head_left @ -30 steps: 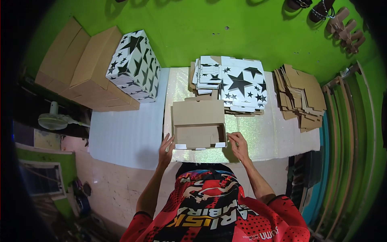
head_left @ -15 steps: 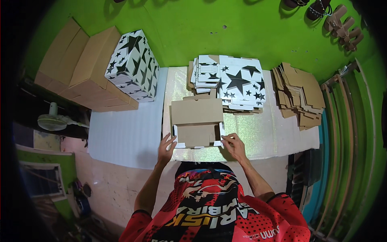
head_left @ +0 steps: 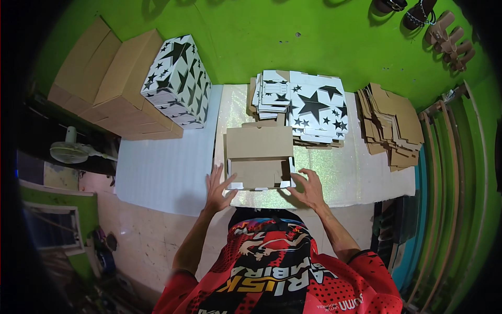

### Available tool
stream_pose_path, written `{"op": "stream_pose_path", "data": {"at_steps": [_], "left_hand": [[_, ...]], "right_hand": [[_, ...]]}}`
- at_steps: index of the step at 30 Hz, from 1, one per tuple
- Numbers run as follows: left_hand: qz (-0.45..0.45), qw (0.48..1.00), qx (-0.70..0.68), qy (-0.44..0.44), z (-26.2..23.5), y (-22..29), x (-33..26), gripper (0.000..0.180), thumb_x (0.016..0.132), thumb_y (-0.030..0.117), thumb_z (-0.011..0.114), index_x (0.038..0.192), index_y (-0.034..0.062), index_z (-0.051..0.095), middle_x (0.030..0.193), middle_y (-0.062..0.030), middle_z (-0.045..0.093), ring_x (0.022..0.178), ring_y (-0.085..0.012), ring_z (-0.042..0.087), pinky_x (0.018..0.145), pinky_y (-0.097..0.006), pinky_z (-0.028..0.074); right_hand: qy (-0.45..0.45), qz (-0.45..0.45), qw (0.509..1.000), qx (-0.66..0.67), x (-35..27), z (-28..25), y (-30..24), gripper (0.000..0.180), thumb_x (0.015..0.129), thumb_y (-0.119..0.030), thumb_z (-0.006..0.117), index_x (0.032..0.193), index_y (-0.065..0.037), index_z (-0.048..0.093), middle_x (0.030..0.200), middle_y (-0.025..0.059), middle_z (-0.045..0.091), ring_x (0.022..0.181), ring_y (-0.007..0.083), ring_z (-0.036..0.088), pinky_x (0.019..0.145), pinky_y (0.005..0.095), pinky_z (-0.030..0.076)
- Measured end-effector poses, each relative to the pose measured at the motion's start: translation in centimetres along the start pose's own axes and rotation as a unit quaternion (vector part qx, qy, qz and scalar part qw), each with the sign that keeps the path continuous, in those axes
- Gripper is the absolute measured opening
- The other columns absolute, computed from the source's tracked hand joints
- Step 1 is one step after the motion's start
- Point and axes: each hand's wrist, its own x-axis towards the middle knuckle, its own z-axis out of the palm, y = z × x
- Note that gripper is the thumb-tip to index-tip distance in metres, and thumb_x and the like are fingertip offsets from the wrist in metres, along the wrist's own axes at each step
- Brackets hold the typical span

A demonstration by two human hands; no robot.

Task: Folding cardboard shoe boxes into their final shape.

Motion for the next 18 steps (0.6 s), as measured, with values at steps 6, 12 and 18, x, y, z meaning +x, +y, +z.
{"op": "stream_pose_path", "data": {"at_steps": [6,12,18], "left_hand": [[0.064,0.986,0.151,-0.042,-0.7,-0.9,0.0,0.043,0.078,0.020,0.084,0.121,0.0191,0.078,0.171,-0.0183,0.031,0.162,-0.0417,0.015,0.120,-0.078,-0.002],[0.113,0.981,0.157,0.025,0.1,-1.3,-1.7,0.018,0.081,0.007,0.080,0.097,0.0137,0.074,0.161,-0.0156,0.048,0.157,-0.0373,0.031,0.119,-0.077,0.005],[0.095,0.983,0.146,0.055,0.9,-1.3,-3.0,0.016,0.083,0.009,0.081,0.097,0.0130,0.073,0.146,-0.0085,0.063,0.150,-0.0328,0.043,0.118,-0.075,0.009]], "right_hand": [[-0.049,-0.129,0.983,-0.124,1.1,-0.1,-0.3,0.037,0.085,-0.030,0.078,0.120,-0.021,0.077,0.163,0.0101,0.043,0.154,0.0368,0.033,0.129,0.0594,0.020],[-0.026,-0.135,0.986,-0.094,-0.2,1.7,1.1,0.036,0.086,-0.025,0.078,0.122,-0.020,0.073,0.164,0.0097,0.042,0.153,0.0375,0.035,0.128,0.0607,0.021],[-0.016,-0.107,0.986,-0.124,0.9,1.6,-1.4,0.034,0.087,-0.031,0.076,0.118,-0.018,0.073,0.169,0.0119,0.036,0.157,0.0382,0.027,0.128,0.0633,0.014]]}}
